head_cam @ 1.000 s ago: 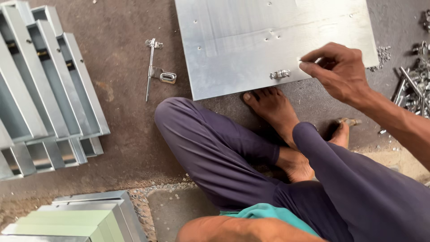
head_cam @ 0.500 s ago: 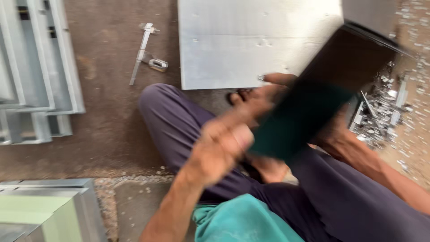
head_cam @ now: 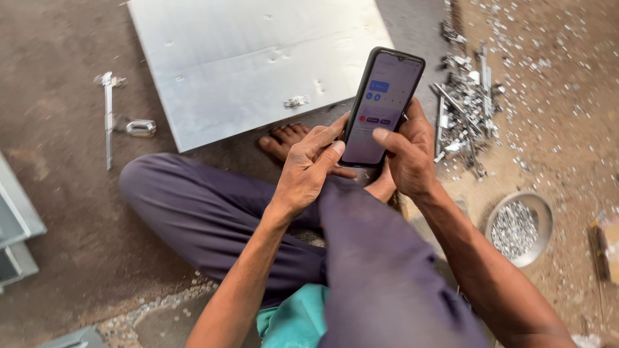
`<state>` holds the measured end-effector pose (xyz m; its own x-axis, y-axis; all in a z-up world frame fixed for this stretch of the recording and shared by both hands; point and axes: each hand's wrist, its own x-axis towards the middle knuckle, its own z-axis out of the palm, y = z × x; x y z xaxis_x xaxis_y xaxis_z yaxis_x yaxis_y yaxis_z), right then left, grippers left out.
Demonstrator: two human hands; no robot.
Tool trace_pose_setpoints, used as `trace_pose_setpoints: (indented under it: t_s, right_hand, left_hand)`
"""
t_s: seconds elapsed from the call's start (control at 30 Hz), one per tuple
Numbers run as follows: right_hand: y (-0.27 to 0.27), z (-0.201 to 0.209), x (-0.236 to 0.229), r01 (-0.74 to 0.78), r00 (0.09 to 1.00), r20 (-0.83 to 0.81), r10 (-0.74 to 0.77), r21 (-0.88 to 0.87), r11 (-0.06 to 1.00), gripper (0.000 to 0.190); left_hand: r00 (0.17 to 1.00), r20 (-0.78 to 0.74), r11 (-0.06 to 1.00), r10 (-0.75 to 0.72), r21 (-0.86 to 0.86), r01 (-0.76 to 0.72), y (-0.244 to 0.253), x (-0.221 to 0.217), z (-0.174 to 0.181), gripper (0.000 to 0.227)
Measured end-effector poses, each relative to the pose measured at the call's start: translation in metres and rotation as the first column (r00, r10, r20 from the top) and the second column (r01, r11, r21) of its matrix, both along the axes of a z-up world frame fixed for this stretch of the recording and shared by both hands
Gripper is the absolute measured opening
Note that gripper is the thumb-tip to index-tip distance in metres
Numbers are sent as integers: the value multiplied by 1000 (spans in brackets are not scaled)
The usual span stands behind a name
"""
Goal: The person assembles a metal box by attaching a latch and handle to a metal sheet using a hammer and punch. They then attach the sheet to a metal frame and stack the completed unit with others.
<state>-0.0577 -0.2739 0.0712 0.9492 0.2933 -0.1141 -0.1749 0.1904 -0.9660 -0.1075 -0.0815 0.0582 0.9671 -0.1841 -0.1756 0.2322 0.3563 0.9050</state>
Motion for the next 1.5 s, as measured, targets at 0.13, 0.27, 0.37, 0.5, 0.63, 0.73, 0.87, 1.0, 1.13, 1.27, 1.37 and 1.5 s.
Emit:
trace_pose_setpoints:
  t_s: [0.13,0.27,0.37,0.5,0.63,0.73,0.87,1.0,1.13,1.27,1.37,1.5]
  right_hand:
    - [-13,-1,-8,184,983,29,-184,-20,983,51]
    - [-26,-2,-19,276,961,62,-269,-140,951,52]
    - [-37,3,-29,242,966,112,-232,-91,966,61]
    - [-60,13,-50,286,946,-5,-324,-458,842,68]
    - [-110,2,-90,282,902,-58,-427,-670,687,78]
    - [-184,-23,-155,249,915,151,-374,-941,228,82]
    - [-287,-42,-274,117,801,227,-553,-967,-227,84]
    - [-361,-64,-345,-13,600,215,-771,-961,-277,72]
    - [-405,-97,-382,-40,264,-6,-965,-999,-5,66]
    - [-433,-136,-406,10,331,51,-942,-999,-51,73]
    - [-444,-155,-401,-61,370,8,-929,-998,-33,72]
    - [-436,-168,-410,-26,508,90,-857,-992,-120,61]
  left_hand:
    - [996,-8,996,-86,34,87,-22,9,4,45]
    - [991,-15,989,-135,63,135,-35,9,14,43]
    - [975,6,973,-221,68,220,-39,15,16,43]
    - [818,127,819,-562,228,527,-50,30,7,46]
    - [710,194,726,-677,332,601,-64,43,4,51]
    - [770,105,748,-630,349,564,-63,47,7,45]
    - [854,-97,777,-510,374,507,-57,43,-2,41]
    - [892,-159,852,-422,266,451,-48,33,-22,36]
    - [900,-177,864,-399,255,433,-48,29,-35,34]
    - [912,-148,839,-381,359,409,-34,26,-35,30]
    - [931,-127,824,-343,436,363,-19,22,-27,30]
    - [957,-162,856,-239,431,287,-8,14,-21,29]
